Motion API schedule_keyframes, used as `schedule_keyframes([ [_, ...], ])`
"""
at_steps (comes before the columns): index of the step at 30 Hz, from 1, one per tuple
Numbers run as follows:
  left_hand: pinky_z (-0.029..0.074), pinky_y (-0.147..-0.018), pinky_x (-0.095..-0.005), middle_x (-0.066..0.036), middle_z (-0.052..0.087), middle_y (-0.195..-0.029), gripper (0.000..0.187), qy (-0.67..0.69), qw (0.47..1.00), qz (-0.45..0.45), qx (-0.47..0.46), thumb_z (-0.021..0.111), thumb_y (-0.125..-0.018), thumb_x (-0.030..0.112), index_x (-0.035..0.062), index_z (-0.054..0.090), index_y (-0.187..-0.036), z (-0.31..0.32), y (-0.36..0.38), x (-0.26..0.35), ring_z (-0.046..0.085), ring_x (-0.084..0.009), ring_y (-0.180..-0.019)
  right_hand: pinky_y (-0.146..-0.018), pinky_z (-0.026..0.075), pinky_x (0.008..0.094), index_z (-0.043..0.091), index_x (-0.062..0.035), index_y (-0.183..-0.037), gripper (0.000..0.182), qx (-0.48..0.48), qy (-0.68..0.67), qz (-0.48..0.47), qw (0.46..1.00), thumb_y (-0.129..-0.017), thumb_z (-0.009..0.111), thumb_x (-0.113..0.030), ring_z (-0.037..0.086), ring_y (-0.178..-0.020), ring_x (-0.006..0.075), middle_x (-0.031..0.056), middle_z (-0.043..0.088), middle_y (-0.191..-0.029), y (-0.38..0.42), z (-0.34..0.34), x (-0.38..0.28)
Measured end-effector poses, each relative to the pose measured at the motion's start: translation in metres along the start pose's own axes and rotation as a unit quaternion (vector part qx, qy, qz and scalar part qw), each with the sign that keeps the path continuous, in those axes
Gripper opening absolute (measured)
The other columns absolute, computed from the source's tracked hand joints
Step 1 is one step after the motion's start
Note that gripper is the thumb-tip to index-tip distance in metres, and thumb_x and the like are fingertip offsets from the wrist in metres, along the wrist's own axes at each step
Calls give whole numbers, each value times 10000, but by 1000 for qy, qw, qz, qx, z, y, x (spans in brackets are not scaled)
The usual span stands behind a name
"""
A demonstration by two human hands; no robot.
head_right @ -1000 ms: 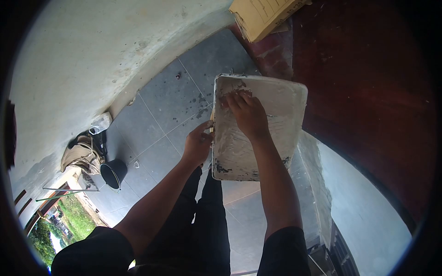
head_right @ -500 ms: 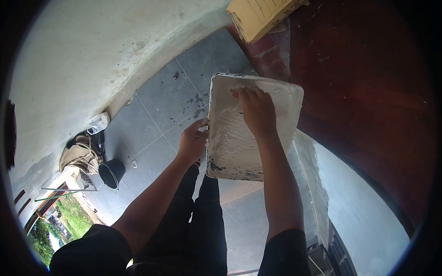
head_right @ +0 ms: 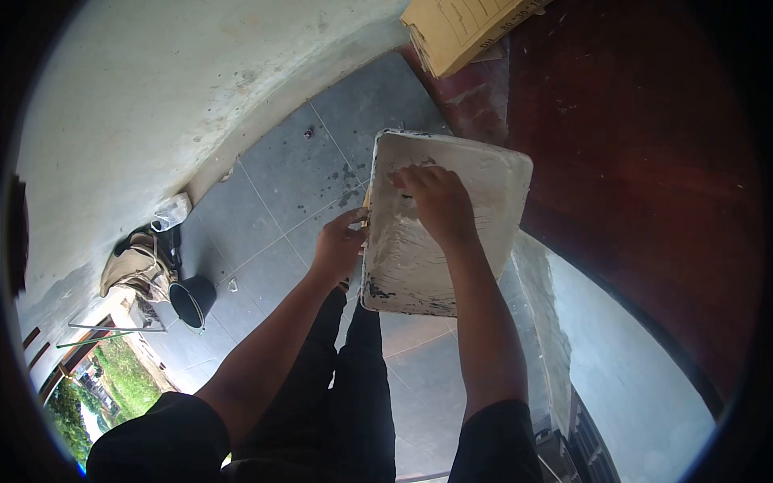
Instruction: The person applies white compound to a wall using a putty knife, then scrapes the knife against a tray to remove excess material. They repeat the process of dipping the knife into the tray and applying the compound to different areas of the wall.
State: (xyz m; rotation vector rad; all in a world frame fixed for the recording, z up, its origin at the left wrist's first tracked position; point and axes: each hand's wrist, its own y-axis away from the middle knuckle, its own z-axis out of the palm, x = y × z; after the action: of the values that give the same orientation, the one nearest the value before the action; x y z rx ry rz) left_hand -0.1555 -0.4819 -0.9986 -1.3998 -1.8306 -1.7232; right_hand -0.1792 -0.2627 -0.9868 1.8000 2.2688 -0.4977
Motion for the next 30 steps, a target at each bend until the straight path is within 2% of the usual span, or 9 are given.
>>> schedule_keyframes([
  [4,570,-681,-294,-120,729,-863,401,3,1000,17,-8,655,-921,72,19,626,-1318,-2,-3,-4,688,-142,-718,-897,503,377,647,-100,-1133,291,-95,-116,-27,988,-844,609,-95,629,-1090,229,30,675,-1129,40,9,-24],
  [7,571,-682,-301,-120,729,-862,402,-6,1000,13,-6,657,-920,72,19,626,-1318,-2,-2,-2,692,-150,-719,-893,501,369,635,-104,-1136,303,-116,-23,-37,992,-833,622,-95,615,-1127,220,13,665,-1158,82,-9,-54],
  [11,571,-679,-306,-121,732,-871,406,-13,1000,-3,-3,662,-915,67,11,623,-1315,-2,0,3,685,-149,-707,-898,498,363,620,-108,-1185,359,-134,-9,-30,991,-827,626,-86,593,-1174,218,9,654,-1200,56,-27,-38],
  [14,570,-675,-307,-120,736,-884,411,6,1000,2,-6,667,-909,63,4,621,-1313,-1,-2,-1,675,-144,-689,-911,496,365,612,-105,-1211,379,-40,11,-23,999,-833,620,-84,581,-1195,232,24,649,-1227,13,-10,-4],
  [16,570,-675,-305,-121,739,-893,408,7,1000,25,0,666,-909,64,12,624,-1312,-1,-4,-5,672,-145,-681,-925,496,371,613,-107,-1221,385,-72,10,-79,994,-837,616,-82,561,-1234,240,34,639,-1260,7,7,5],
  [19,568,-677,-305,-120,740,-893,399,-2,998,56,19,659,-913,64,30,632,-1310,1,-4,-7,680,-148,-689,-951,495,378,622,-120,-1223,376,-117,-39,-81,989,-847,623,-102,564,-1246,233,39,641,-1270,49,8,-6],
  [21,566,-678,-304,-120,741,-894,398,-8,1000,27,3,658,-914,64,35,634,-1309,-2,-1,3,681,-150,-693,-974,492,382,620,-134,-1229,371,-168,-9,-80,983,-859,623,-109,559,-1265,209,33,640,-1281,77,-7,-17],
  [25,560,-679,-303,-118,741,-895,401,-4,1000,1,-4,657,-913,64,40,634,-1312,0,-1,0,681,-156,-689,-934,496,374,625,-146,-1181,317,-117,-28,-104,987,-866,612,-119,580,-1225,183,2,652,-1242,70,-23,-21],
  [30,561,-672,-303,-121,743,-919,406,-16,1000,17,8,662,-911,66,30,628,-1314,1,-2,-6,686,-155,-702,-850,496,374,636,-167,-1086,255,-41,2,9,999,-847,598,-89,619,-1103,190,-16,666,-1151,16,-16,3],
])
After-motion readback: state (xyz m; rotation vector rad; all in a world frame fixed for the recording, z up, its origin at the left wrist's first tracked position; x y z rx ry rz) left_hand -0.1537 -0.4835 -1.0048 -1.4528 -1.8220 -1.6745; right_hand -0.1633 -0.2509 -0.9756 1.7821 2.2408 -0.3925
